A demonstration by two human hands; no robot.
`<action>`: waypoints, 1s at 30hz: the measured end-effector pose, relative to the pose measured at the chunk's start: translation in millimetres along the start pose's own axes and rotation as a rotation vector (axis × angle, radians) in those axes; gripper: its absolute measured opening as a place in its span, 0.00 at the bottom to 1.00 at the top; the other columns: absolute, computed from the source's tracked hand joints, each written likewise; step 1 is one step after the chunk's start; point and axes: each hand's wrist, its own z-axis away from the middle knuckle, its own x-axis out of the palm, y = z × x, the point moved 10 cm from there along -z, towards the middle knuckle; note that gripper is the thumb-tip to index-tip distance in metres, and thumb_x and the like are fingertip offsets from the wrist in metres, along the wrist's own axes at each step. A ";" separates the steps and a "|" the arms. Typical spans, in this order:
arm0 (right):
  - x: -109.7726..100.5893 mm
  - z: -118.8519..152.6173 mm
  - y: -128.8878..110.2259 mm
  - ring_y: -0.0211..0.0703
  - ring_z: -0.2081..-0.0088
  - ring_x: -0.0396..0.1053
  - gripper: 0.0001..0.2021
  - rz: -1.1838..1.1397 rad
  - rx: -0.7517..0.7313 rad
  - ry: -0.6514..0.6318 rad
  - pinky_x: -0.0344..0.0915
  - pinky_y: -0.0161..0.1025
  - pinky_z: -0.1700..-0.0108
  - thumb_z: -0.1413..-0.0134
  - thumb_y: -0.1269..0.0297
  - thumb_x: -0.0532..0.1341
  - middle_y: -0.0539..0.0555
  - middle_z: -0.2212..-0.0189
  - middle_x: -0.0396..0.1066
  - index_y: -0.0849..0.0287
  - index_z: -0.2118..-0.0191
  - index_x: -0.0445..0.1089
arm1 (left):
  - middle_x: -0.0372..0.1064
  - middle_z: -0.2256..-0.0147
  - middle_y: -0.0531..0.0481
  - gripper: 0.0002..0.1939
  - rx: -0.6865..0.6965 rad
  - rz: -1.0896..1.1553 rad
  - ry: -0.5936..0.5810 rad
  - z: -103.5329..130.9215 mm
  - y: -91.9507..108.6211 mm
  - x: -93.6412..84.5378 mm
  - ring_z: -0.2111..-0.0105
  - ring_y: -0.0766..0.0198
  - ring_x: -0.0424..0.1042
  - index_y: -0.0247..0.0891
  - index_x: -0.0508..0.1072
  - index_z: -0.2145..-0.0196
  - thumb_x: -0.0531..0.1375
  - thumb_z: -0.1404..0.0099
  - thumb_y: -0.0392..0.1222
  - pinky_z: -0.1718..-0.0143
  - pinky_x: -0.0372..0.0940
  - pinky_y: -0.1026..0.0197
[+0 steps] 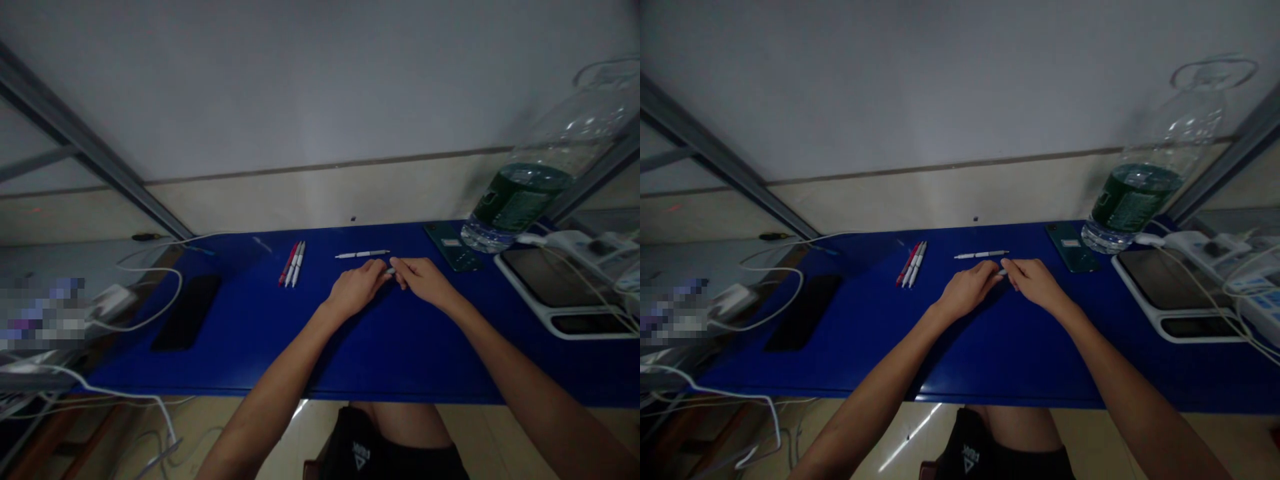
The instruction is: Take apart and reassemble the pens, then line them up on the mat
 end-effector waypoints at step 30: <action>6.4 0.3 -8.8 0.37 0.76 0.55 0.21 0.001 -0.087 -0.011 0.48 0.38 0.72 0.33 0.50 0.52 0.45 0.80 0.54 0.56 0.75 0.57 | 0.75 0.62 0.45 0.21 0.087 0.155 0.031 0.1 -0.3 -2.3 0.63 0.56 0.76 0.39 0.66 0.53 0.46 0.24 0.58 0.63 0.66 0.59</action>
